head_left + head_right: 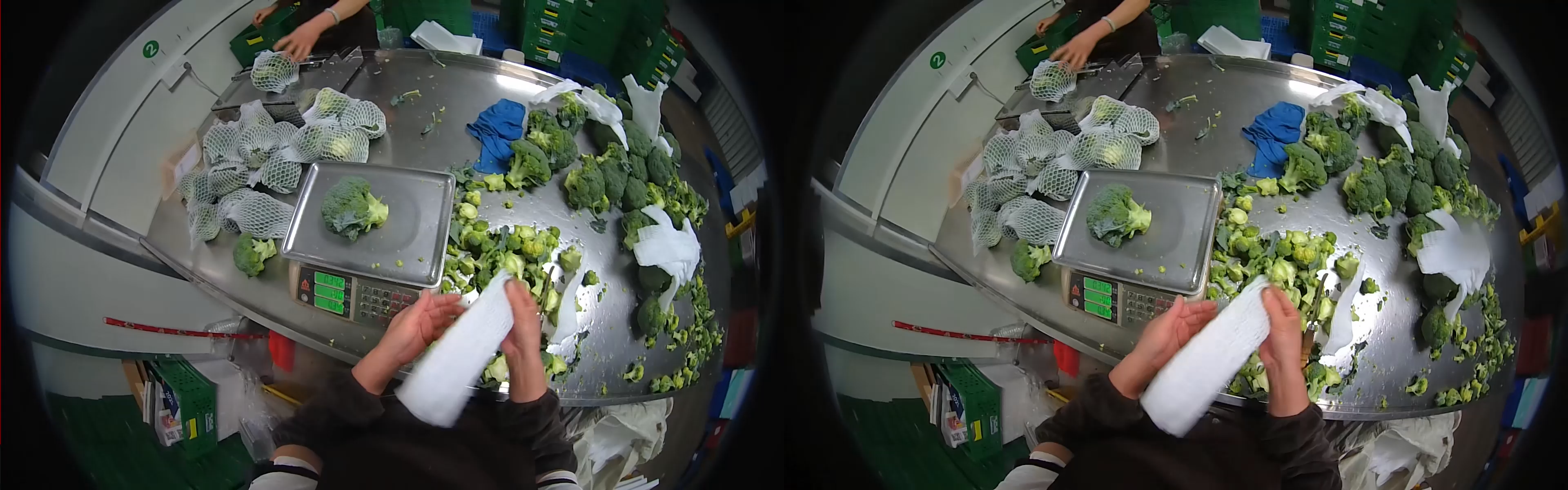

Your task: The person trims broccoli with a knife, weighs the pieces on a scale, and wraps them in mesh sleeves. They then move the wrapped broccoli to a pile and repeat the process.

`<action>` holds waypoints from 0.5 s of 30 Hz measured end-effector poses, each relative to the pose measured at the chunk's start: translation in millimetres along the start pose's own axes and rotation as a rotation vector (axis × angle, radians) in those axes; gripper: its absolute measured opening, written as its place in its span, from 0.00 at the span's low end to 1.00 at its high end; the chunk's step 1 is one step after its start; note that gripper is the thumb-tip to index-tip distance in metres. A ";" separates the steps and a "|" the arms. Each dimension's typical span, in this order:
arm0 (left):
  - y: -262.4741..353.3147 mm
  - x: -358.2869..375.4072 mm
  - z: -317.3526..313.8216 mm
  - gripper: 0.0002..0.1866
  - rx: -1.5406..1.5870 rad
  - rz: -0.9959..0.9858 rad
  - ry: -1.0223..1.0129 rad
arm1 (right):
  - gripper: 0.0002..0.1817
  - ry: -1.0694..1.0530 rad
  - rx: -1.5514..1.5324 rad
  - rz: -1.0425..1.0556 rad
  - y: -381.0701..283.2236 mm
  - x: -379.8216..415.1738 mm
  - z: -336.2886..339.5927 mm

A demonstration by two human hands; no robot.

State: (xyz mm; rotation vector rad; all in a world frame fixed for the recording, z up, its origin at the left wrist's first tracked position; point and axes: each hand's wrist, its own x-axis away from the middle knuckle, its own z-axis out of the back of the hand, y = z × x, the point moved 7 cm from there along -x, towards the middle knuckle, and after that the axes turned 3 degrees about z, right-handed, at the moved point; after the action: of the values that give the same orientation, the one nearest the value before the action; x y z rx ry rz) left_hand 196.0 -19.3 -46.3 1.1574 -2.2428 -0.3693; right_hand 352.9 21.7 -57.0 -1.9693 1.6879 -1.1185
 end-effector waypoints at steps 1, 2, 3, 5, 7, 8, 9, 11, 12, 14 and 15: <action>-5.1 -5.9 17.2 0.25 -0.098 -0.031 0.074 | 0.15 -0.006 -0.003 -0.128 16.9 3.4 -4.2; -1.9 -4.6 12.0 0.23 -0.207 -0.084 0.139 | 0.14 0.008 0.100 -0.122 24.1 8.3 -17.6; -1.3 -0.5 7.1 0.23 -0.313 -0.129 0.201 | 0.14 0.031 0.204 -0.116 32.4 15.9 -30.2; -36.6 -22.3 50.3 0.26 0.126 -0.084 0.031 | 0.11 -0.062 0.497 0.143 44.4 13.4 -42.0; 0.5 -1.7 10.3 0.26 -0.056 -0.241 0.141 | 0.09 -0.073 0.575 0.208 30.6 17.8 -62.6; 15.9 3.2 0.1 0.25 -0.228 -0.311 0.169 | 0.10 -0.091 0.677 0.356 18.8 21.3 -74.7; 17.3 3.2 4.1 0.25 -0.226 -0.308 0.165 | 0.11 -0.111 0.776 0.505 9.4 27.0 -86.5; 26.1 4.3 13.8 0.21 -0.374 -0.379 0.209 | 0.08 -0.093 0.839 0.560 6.5 28.3 -93.5; 29.2 8.1 19.8 0.16 -0.365 -0.395 0.276 | 0.07 -0.112 0.940 0.686 3.4 29.0 -97.9; 36.9 16.9 28.3 0.10 -0.375 -0.423 0.321 | 0.05 -0.040 0.776 0.554 12.9 25.3 -94.0; 42.2 19.8 34.7 0.07 -0.388 -0.410 0.323 | 0.08 0.053 0.597 0.289 25.3 13.9 -78.4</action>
State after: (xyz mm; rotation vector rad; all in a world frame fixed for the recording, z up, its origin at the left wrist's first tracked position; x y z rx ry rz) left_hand 138.4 -11.4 -46.0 1.3442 -1.5658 -0.6913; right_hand 278.6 21.3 -18.8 -1.2976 1.3843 -1.3667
